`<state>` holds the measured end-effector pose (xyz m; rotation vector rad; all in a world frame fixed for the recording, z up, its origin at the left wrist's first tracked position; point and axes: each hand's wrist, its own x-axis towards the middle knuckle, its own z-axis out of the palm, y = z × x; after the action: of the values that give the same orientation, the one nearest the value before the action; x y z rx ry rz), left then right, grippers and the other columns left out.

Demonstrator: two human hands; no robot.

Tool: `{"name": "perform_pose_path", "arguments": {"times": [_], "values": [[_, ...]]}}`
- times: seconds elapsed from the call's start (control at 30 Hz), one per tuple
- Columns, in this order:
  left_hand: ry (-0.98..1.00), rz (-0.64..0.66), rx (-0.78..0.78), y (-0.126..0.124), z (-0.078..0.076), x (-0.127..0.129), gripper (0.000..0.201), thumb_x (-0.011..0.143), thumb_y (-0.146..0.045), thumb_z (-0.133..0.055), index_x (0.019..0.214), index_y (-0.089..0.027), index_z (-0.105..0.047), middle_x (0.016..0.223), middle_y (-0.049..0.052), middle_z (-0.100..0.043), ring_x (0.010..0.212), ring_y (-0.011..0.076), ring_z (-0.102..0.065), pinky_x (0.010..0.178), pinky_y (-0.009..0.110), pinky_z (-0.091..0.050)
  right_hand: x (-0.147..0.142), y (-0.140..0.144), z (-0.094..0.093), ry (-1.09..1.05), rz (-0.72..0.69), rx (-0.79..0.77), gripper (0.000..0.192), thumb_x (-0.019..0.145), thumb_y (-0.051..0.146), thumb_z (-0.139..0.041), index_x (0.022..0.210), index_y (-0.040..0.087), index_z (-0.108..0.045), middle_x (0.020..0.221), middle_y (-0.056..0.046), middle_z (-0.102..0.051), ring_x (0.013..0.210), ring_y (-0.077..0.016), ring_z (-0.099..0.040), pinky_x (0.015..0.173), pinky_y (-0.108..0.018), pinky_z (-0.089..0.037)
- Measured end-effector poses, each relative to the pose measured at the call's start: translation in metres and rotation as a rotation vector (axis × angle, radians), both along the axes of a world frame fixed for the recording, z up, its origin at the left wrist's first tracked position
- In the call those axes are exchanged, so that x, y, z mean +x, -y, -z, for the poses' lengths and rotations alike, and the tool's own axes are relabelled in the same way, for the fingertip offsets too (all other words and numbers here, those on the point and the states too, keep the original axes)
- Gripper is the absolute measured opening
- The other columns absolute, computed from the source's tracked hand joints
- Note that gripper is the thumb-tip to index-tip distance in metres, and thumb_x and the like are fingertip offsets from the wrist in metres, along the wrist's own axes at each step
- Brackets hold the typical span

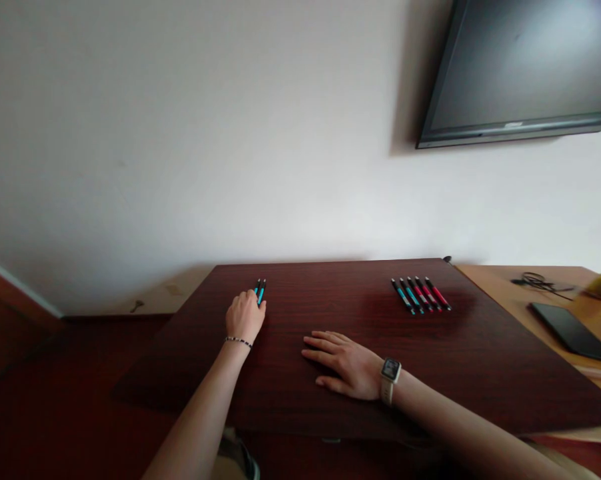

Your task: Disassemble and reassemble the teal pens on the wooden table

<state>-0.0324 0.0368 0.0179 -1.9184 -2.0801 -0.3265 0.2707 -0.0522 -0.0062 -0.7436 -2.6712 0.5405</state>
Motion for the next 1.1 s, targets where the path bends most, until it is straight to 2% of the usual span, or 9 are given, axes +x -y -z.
{"name": "perform_pose_path", "arguments": {"times": [0.23,0.47,0.6,0.77,0.83,0.93,1.1], "values": [[-0.010,-0.007,-0.052,-0.007,0.007,-0.002,0.024,0.099,-0.035,-0.053,0.098,-0.017,-0.070,0.105,0.014,-0.070,0.100,0.0299,-0.067,0.083,0.037,-0.052,0.000,0.002,-0.006,0.027,0.005,-0.009,0.065,0.103,0.054,-0.053,0.161,0.026,-0.043,0.168,-0.011,-0.038,0.157,-0.0329,-0.032,0.128,-0.056,-0.027],[-0.002,-0.043,-0.030,-0.008,0.007,-0.006,0.024,0.100,-0.033,-0.052,0.101,-0.016,-0.069,0.104,0.015,-0.071,0.100,0.0296,-0.068,0.082,0.036,-0.053,-0.001,0.001,-0.004,0.016,-0.004,-0.020,0.065,0.103,0.054,-0.053,0.161,0.026,-0.042,0.169,-0.012,-0.037,0.157,-0.0335,-0.031,0.127,-0.056,-0.027],[0.016,-0.028,-0.067,-0.008,0.009,-0.008,0.027,0.100,-0.035,-0.053,0.095,-0.015,-0.071,0.104,0.017,-0.072,0.100,0.0304,-0.069,0.081,0.036,-0.054,-0.001,0.002,-0.004,-0.003,0.001,-0.029,0.065,0.102,0.053,-0.055,0.161,0.027,-0.043,0.168,-0.011,-0.038,0.157,-0.0339,-0.031,0.127,-0.057,-0.027],[0.142,0.019,-0.133,-0.011,0.014,-0.007,0.026,0.098,-0.035,-0.057,0.088,-0.017,-0.073,0.100,0.015,-0.074,0.095,0.0298,-0.072,0.080,0.036,-0.053,0.000,0.000,-0.003,-0.027,-0.005,-0.031,0.065,0.102,0.053,-0.056,0.160,0.027,-0.045,0.167,-0.012,-0.040,0.156,-0.0345,-0.034,0.126,-0.056,-0.030],[0.198,0.056,-0.156,-0.010,0.015,-0.005,0.023,0.097,-0.035,-0.060,0.087,-0.019,-0.073,0.097,0.013,-0.075,0.093,0.0282,-0.072,0.081,0.035,-0.053,0.002,-0.003,-0.002,-0.040,-0.007,-0.032,0.064,0.101,0.052,-0.058,0.159,0.027,-0.046,0.166,-0.012,-0.042,0.155,-0.0341,-0.036,0.126,-0.055,-0.032],[0.242,0.175,-0.153,-0.006,0.017,0.002,0.016,0.097,-0.030,-0.062,0.088,-0.019,-0.070,0.097,0.010,-0.075,0.094,0.0250,-0.072,0.085,0.033,-0.051,0.007,-0.008,-0.001,-0.060,0.035,-0.019,0.061,0.100,0.048,-0.060,0.156,0.026,-0.050,0.162,-0.012,-0.048,0.151,-0.0322,-0.042,0.124,-0.051,-0.036],[0.307,0.418,-0.114,0.007,0.018,0.020,0.014,0.101,-0.026,-0.059,0.089,-0.018,-0.063,0.096,0.007,-0.069,0.094,0.0212,-0.067,0.086,0.031,-0.049,0.020,-0.023,0.004,-0.173,0.262,0.016,0.058,0.100,0.035,-0.060,0.156,0.026,-0.047,0.158,-0.013,-0.049,0.143,-0.0297,-0.049,0.121,-0.048,-0.042]]}}
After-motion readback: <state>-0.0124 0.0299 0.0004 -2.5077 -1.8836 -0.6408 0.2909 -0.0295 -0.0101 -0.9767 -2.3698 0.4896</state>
